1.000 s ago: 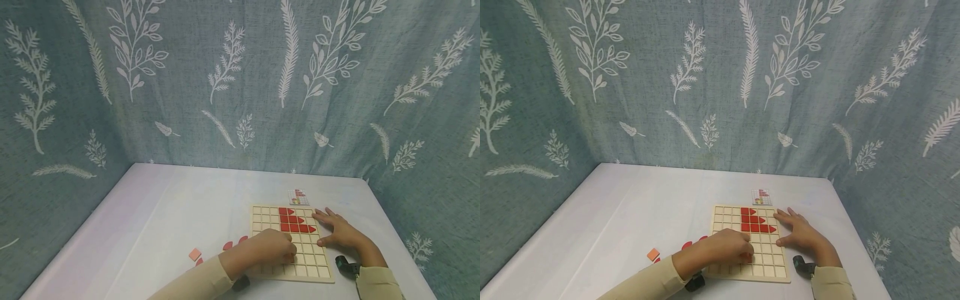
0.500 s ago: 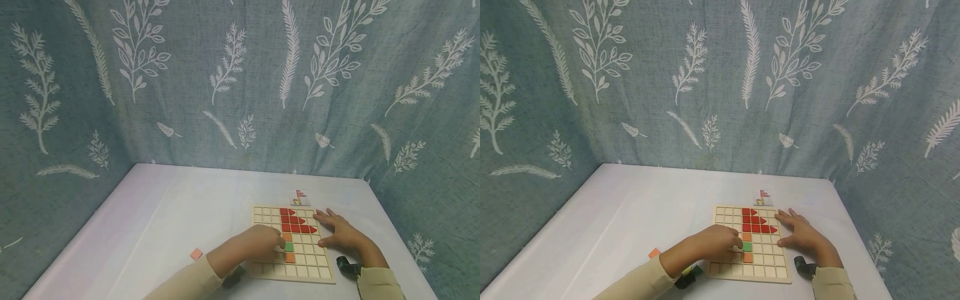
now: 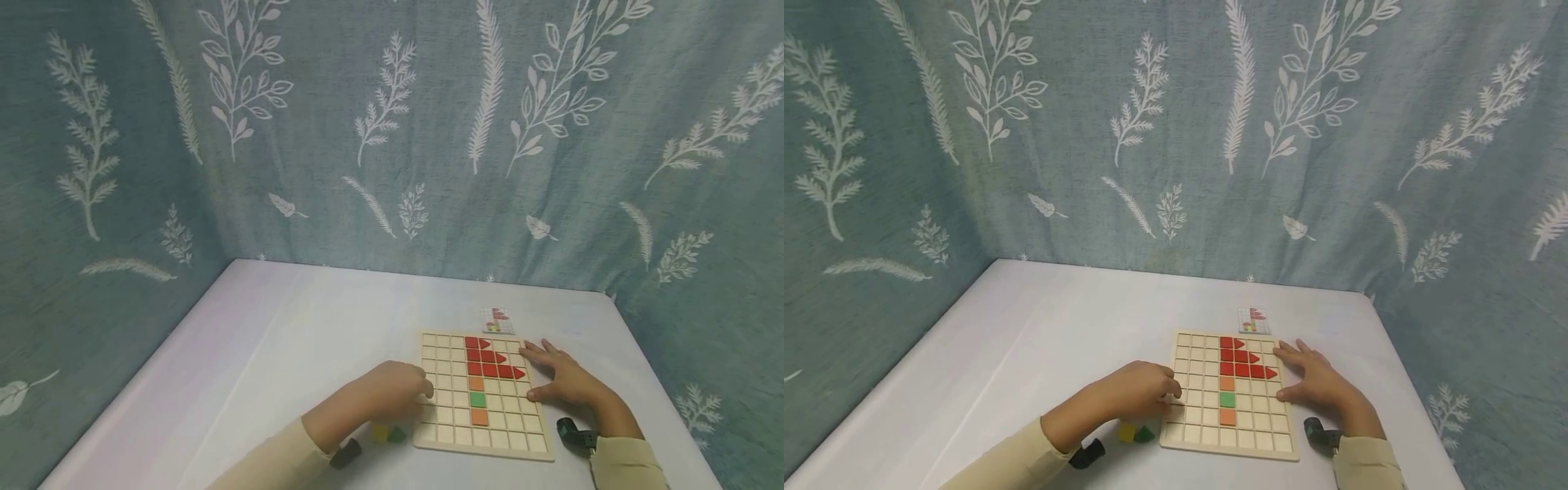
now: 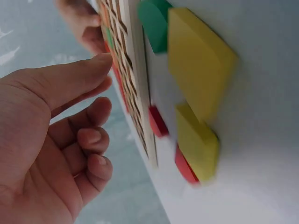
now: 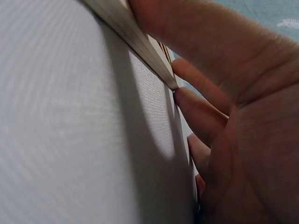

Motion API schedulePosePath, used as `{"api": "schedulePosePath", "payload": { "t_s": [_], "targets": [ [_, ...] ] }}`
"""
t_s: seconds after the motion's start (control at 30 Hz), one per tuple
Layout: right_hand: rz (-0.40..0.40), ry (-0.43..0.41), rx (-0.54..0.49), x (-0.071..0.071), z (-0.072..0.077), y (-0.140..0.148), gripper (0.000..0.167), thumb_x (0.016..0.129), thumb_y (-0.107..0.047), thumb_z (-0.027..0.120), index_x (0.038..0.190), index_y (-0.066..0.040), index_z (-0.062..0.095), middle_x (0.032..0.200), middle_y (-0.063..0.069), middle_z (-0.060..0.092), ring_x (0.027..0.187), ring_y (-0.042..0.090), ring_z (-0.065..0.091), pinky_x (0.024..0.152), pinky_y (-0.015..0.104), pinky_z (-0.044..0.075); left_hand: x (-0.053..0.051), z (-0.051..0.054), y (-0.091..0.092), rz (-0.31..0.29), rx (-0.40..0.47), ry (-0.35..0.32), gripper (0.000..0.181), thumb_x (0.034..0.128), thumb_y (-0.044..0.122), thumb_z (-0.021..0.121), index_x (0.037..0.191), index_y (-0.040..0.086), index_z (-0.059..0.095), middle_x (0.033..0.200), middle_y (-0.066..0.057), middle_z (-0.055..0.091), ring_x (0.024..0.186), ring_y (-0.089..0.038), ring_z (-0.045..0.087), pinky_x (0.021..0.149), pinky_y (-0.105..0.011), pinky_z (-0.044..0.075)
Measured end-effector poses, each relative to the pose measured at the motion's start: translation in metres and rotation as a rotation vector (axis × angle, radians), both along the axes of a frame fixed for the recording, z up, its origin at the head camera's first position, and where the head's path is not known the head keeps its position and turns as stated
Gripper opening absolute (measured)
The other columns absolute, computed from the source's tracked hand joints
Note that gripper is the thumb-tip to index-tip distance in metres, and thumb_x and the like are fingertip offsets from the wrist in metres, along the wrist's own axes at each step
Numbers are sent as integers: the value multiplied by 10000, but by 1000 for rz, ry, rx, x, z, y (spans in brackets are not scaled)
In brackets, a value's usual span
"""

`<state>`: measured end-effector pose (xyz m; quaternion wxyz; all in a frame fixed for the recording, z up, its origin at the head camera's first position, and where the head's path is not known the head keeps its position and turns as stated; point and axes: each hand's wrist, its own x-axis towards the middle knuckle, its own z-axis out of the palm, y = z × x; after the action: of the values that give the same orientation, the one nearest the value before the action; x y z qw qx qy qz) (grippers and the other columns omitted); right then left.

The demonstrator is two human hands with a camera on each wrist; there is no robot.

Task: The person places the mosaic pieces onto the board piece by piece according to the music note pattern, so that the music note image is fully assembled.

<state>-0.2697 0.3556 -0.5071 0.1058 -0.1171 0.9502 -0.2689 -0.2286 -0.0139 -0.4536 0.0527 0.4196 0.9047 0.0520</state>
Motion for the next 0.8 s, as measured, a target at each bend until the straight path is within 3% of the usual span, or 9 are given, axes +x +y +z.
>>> {"api": "schedulePosePath", "payload": {
  "t_s": [0.17, 0.33, 0.5, 0.67, 0.8],
  "targets": [
    [-9, -4, 10, 1, 0, 2, 1055, 577, -547, 857, 1459, -135, 450, 1570, 173, 223, 1378, 562, 48, 971, 774, 91, 0, 3, -20, 56, -6, -26, 172, 848, 219, 747, 1020, 224, 746, 822, 157, 608, 729, 0, 546, 713, -221, 489],
    [-15, 3, 9, 2, 2, 0, 1069, 562, -557, 857, 1453, -125, 455, 1564, 201, 215, 1365, 582, 49, 968, 774, 85, -2, 2, -42, 168, -14, -65, 216, 855, 188, 741, 1067, 228, 748, 840, 142, 616, 718, -31, 529, 759, -263, 499],
    [-3, 16, 0, 3, 2, -1, 1061, 563, -549, 858, 1447, -116, 462, 1559, 192, 238, 1386, 546, 50, 992, 756, 68, -1, -1, -59, 263, -13, -106, 181, 872, 273, 739, 1049, 238, 750, 871, 145, 631, 767, -51, 556, 808, -304, 507],
    [3, 17, -2, 2, 0, -1, 1062, 563, -548, 859, 1445, -107, 463, 1559, 189, 242, 1394, 532, 48, 1007, 743, 60, -1, -4, -65, 345, -26, -146, 212, 851, 268, 761, 1063, 266, 750, 879, 140, 638, 793, -69, 573, 830, -321, 514],
    [-5, 12, 0, 2, 1, -1, 1067, 559, -551, 860, 1447, -114, 461, 1561, 193, 232, 1386, 547, 45, 992, 756, 67, -5, -8, -62, 352, -26, -152, 217, 852, 292, 759, 1067, 263, 751, 894, 142, 649, 763, -64, 553, 821, -309, 512]
  ]
}}
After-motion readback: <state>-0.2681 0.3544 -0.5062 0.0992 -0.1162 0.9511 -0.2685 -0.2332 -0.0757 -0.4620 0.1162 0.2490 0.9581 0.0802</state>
